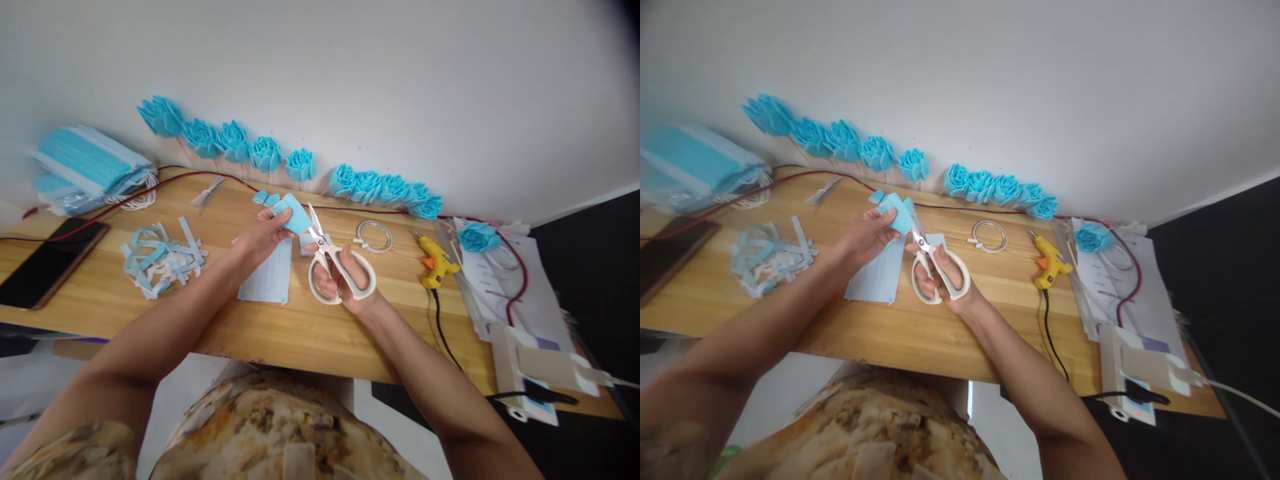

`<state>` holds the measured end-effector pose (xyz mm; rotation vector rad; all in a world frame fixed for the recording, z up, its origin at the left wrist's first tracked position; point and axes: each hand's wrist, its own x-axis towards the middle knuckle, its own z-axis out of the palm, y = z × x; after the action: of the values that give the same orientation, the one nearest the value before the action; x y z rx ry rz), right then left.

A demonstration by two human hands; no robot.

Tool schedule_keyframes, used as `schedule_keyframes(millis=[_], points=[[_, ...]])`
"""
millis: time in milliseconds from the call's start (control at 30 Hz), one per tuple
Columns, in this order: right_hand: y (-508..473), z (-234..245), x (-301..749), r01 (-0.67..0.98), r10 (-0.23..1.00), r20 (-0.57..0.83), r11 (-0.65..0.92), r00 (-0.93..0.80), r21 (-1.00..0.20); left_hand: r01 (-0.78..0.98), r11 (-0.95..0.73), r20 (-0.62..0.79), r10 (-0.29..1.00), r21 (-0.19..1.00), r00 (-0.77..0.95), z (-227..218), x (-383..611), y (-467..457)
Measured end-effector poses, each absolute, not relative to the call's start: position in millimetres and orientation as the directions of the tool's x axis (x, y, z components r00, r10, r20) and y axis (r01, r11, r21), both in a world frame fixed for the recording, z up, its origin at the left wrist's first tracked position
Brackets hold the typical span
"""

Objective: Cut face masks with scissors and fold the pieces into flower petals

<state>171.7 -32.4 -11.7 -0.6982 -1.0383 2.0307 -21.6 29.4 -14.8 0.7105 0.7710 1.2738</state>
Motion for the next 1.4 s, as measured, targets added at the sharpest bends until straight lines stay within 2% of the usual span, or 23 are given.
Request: schedule_keyframes(millis=[867, 1100, 1400], points=[[-32.8, -9.7, 170.8, -0.389, 0.807, -0.183, -0.452, -0.561, -0.802, -0.608, 0.196, -0.129, 0.98, 0.77, 0.153, -12.6, -26.1, 32.5], [-32.5, -8.4, 172.5, -0.356, 0.787, -0.151, -0.43, -0.599, -0.83, -0.591, 0.171, -0.056, 0.977, 0.789, 0.207, -13.2, -27.9, 32.9], [-34.2, -9.1, 175.1, -0.336, 0.743, -0.136, -0.448, -0.655, -0.828, -0.574, 0.12, -0.018, 0.984, 0.81, 0.18, -15.4, -30.0, 34.9]])
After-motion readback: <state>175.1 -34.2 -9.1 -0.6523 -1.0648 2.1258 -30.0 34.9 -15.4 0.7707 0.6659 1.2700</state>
